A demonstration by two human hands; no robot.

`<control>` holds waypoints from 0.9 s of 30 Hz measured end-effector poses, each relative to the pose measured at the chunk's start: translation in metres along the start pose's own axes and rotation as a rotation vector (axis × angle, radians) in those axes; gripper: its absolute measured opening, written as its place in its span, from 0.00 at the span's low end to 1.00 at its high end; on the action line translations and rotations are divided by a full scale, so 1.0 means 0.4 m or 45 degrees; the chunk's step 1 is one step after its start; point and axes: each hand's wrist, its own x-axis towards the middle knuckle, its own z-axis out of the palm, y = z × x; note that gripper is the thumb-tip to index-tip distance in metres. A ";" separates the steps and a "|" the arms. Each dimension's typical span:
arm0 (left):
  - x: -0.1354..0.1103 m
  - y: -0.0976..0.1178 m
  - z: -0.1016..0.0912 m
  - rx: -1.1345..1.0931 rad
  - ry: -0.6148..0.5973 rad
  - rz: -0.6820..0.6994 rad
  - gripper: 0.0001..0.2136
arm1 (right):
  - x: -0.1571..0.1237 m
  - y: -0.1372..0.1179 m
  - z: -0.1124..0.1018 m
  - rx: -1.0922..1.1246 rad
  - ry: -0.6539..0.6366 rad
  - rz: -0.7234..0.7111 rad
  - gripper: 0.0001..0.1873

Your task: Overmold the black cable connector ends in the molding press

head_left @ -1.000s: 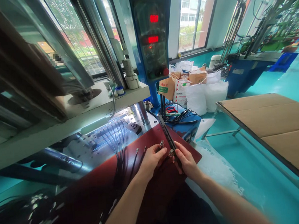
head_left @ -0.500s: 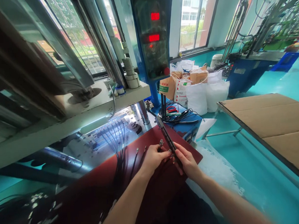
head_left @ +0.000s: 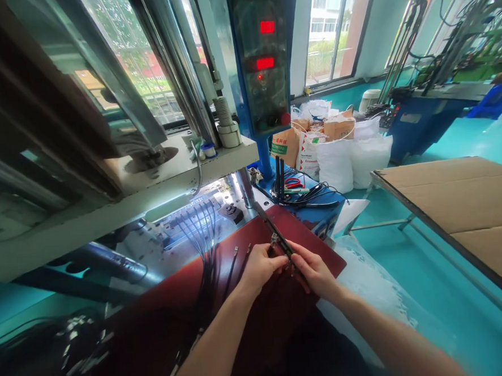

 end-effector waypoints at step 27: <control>-0.012 -0.006 -0.008 0.413 0.454 0.295 0.06 | -0.010 -0.002 -0.001 0.223 0.148 0.008 0.29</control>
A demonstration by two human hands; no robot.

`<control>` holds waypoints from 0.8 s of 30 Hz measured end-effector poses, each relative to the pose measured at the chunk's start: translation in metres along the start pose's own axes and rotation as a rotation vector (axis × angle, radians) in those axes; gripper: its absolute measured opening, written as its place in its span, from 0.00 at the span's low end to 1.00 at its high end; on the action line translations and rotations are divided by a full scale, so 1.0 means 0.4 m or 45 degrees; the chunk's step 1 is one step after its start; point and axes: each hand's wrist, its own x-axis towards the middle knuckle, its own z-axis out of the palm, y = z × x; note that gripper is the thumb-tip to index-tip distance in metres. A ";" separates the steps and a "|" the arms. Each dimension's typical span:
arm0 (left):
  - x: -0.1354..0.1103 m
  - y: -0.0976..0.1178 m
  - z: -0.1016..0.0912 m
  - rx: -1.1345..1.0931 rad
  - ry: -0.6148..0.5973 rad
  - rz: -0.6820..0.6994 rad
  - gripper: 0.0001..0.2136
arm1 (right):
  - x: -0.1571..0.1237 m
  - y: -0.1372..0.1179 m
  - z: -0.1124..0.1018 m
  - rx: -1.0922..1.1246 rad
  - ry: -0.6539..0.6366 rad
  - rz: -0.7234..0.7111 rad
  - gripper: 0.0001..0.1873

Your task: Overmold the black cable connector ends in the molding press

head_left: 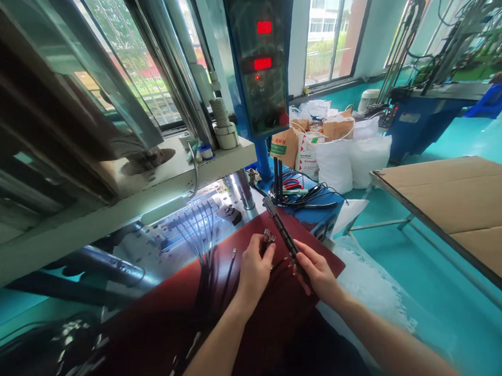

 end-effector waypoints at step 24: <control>0.009 -0.007 0.010 -0.098 -0.242 -0.099 0.13 | 0.006 0.011 -0.003 -0.225 -0.144 -0.045 0.29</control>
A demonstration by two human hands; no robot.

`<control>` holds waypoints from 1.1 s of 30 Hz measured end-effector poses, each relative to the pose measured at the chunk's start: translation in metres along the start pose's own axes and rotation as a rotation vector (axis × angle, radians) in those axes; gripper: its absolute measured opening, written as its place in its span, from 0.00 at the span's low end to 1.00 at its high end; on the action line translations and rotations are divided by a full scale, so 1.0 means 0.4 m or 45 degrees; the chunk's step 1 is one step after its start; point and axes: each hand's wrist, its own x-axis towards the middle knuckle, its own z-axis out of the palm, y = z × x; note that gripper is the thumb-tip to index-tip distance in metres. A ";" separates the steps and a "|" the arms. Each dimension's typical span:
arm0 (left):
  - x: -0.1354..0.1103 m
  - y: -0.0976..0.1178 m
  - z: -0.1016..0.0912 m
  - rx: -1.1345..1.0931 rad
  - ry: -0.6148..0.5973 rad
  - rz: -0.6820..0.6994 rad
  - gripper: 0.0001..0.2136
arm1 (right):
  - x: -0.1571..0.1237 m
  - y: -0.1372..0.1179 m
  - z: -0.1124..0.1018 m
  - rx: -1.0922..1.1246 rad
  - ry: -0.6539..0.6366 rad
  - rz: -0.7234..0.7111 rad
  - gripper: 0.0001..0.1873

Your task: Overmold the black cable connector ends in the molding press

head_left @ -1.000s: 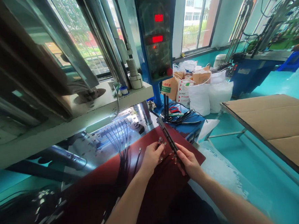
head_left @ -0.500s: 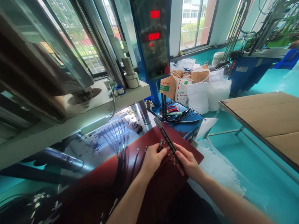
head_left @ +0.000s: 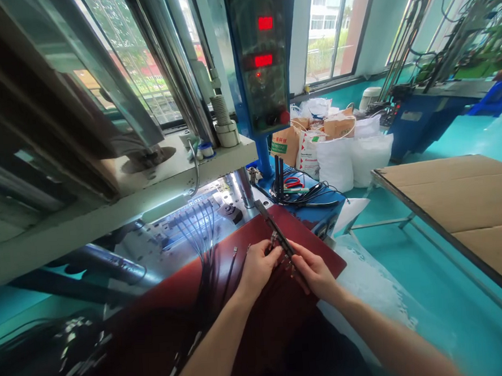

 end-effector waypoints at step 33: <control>0.034 0.025 -0.042 -0.197 0.023 -0.158 0.12 | -0.002 -0.011 -0.007 0.059 -0.017 0.058 0.30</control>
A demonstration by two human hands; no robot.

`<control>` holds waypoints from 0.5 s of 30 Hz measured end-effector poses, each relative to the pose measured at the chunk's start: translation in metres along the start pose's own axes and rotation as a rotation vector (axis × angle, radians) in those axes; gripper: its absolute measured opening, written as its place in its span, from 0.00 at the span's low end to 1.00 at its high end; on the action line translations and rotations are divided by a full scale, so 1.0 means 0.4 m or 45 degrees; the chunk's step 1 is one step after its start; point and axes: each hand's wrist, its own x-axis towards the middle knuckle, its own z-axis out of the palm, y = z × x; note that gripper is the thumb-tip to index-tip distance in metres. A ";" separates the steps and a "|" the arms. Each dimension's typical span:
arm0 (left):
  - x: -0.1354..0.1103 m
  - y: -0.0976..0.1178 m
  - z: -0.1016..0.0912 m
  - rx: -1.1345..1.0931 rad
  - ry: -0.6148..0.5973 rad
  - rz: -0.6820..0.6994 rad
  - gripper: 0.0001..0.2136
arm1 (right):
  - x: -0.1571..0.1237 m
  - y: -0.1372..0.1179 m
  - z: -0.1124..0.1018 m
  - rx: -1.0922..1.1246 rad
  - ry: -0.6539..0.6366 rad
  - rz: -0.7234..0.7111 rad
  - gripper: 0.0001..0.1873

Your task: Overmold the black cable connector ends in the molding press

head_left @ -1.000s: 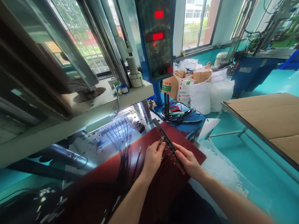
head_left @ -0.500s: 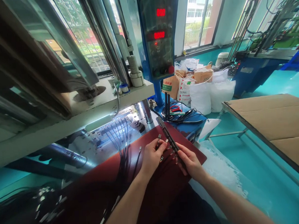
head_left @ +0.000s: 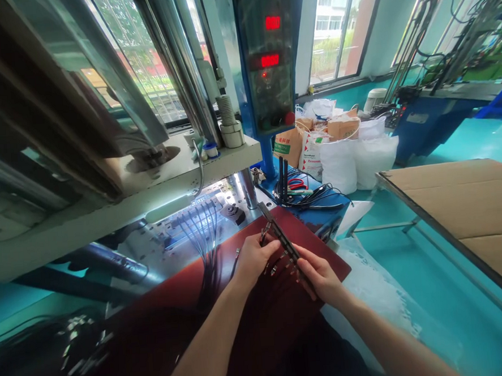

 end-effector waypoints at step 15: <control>-0.002 -0.016 -0.013 -0.027 -0.034 0.068 0.14 | -0.005 -0.011 -0.004 0.112 0.044 0.044 0.28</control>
